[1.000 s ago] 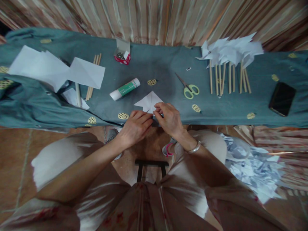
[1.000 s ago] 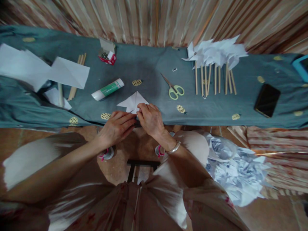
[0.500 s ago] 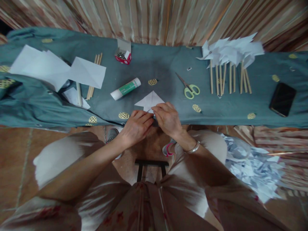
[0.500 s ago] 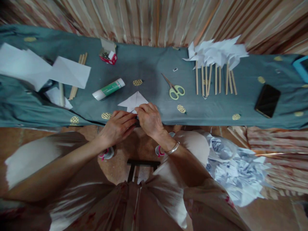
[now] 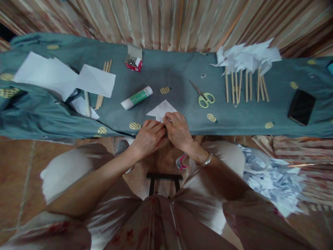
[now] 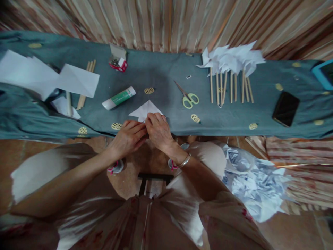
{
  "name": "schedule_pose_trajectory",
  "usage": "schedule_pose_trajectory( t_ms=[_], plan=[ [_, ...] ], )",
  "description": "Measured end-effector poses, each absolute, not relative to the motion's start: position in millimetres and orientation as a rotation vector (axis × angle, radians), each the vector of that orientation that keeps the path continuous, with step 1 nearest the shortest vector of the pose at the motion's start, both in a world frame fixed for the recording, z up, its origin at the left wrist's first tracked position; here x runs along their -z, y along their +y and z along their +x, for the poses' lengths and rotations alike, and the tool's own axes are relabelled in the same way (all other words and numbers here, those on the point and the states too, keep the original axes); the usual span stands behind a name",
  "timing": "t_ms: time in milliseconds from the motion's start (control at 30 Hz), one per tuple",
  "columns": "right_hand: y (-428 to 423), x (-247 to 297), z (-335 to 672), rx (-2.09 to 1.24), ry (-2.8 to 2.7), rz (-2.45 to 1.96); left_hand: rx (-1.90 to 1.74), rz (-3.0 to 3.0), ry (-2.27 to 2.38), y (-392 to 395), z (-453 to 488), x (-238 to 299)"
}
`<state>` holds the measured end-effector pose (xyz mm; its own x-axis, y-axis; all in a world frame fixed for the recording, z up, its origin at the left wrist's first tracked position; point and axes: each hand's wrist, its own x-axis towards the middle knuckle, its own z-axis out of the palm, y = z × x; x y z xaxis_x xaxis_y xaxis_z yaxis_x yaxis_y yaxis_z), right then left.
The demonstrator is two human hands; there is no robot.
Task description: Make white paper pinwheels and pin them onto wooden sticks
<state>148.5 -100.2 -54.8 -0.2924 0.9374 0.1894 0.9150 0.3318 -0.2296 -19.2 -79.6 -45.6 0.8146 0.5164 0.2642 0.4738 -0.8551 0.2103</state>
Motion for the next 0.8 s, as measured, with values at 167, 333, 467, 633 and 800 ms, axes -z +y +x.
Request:
schedule_pose_trajectory(
  t_ms=[167, 333, 467, 633, 800],
  plan=[
    [-98, 56, 159, -0.257, -2.221, -1.608, -0.504, 2.884, 0.781, -78, -18, 44],
    [-89, 61, 183, -0.299, -1.969, -1.566, -0.556, 2.91, 0.809, -77, -16, 42],
    [-75, 62, 192, -0.351, -1.943, -1.607, -0.581, 2.924, 0.796, -76, -16, 42],
    [-60, 57, 191, -0.39, -1.962, -1.599, -0.554, 2.913, 0.787, -75, -16, 42],
    [-53, 52, 193, -0.454, -1.878, -1.623, -0.541, 2.873, 0.815, -68, -24, 41]
  ],
)
